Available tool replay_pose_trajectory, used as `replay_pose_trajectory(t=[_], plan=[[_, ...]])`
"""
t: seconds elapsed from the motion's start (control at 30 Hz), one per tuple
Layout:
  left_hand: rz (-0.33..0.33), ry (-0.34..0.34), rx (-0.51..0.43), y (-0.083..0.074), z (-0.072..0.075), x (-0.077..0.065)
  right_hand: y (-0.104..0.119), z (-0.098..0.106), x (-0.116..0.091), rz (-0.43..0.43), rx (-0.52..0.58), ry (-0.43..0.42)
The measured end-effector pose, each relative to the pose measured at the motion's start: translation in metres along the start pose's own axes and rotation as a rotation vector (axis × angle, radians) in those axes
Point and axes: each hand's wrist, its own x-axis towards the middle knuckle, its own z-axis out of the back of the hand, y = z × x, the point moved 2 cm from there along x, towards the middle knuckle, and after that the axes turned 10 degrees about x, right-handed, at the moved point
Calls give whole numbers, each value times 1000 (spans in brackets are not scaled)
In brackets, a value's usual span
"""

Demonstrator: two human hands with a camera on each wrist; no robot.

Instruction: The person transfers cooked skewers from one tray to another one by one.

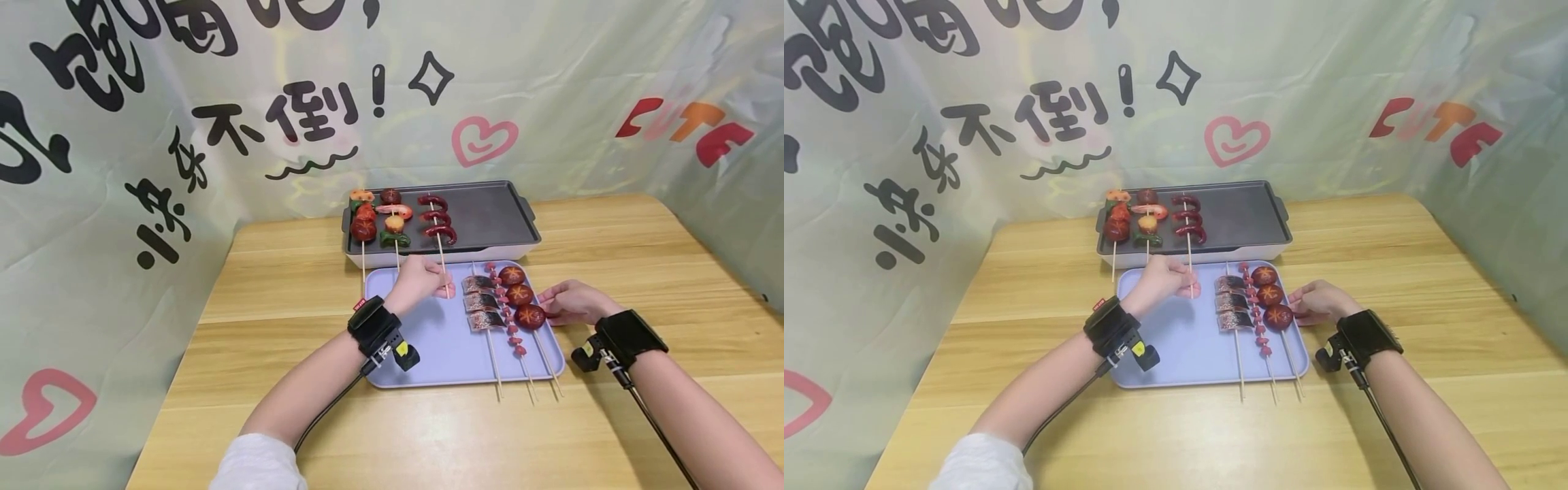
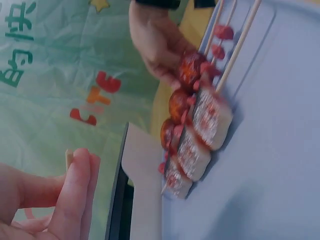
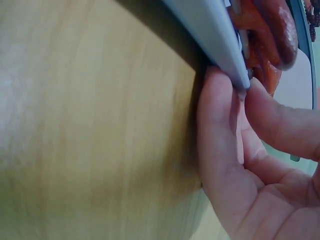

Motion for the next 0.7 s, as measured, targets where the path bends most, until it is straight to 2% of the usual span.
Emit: replay_pose_trajectory(t=[0.27,0.57,0.7], plan=[[-33,64,-113,7,-10,-23,0,0,0,-1,1,6],[-37,95,-198,20,-21,-49,-1,1,1,12,-6,13],[-53,110,-207,24,-26,-61,-2,1,1,11,1,15]])
